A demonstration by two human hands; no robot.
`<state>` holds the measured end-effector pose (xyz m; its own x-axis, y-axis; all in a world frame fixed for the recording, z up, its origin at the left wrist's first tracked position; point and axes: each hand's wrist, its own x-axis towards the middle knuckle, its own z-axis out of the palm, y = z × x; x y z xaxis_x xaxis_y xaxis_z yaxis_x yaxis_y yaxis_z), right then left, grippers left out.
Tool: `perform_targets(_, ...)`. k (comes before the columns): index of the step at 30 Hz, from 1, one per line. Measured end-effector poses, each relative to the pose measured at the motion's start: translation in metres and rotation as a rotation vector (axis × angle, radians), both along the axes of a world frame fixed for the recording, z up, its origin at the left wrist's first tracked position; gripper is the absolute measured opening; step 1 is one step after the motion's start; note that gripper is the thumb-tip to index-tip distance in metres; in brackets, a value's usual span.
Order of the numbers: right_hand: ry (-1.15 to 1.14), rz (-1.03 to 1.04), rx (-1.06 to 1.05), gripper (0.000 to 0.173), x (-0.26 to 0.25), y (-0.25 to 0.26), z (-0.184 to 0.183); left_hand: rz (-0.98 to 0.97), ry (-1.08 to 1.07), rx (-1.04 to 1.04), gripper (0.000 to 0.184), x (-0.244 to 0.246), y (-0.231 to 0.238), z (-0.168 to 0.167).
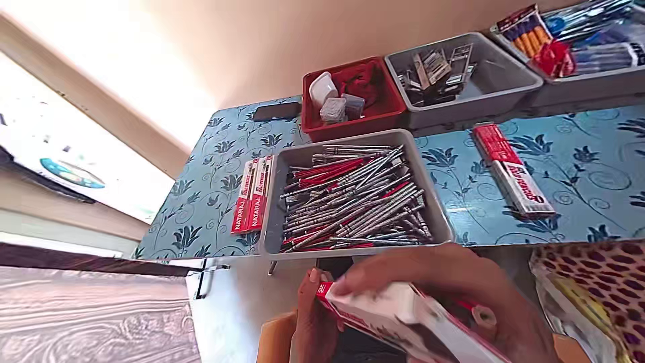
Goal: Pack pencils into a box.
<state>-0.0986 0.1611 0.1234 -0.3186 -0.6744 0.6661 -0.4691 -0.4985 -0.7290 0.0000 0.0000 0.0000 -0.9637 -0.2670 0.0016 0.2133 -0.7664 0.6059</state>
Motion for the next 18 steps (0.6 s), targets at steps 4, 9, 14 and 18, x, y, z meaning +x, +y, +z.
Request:
perform_targets(4, -0.060, -0.188, -0.089, 0.045, 0.015, -0.010, -0.010, 0.167, 0.070, 0.120, 0.019, -0.008, 0.011, -0.015)
perform_targets(9, -0.020, -0.533, -0.101, 0.019, 0.033, -0.005, -0.010, 0.307, 0.012, 0.194, 0.020, -0.014, 0.016, -0.055)
perform_targets(14, 0.073, -0.681, -0.087, 0.015, 0.038, -0.004, -0.021, 0.238, 0.022, 0.105, 0.024, -0.018, 0.017, -0.068)
perform_targets(18, 0.128, -0.724, -0.011, 0.014, 0.039, -0.007, -0.033, 0.063, -0.215, 0.149, 0.043, -0.010, 0.021, -0.063)
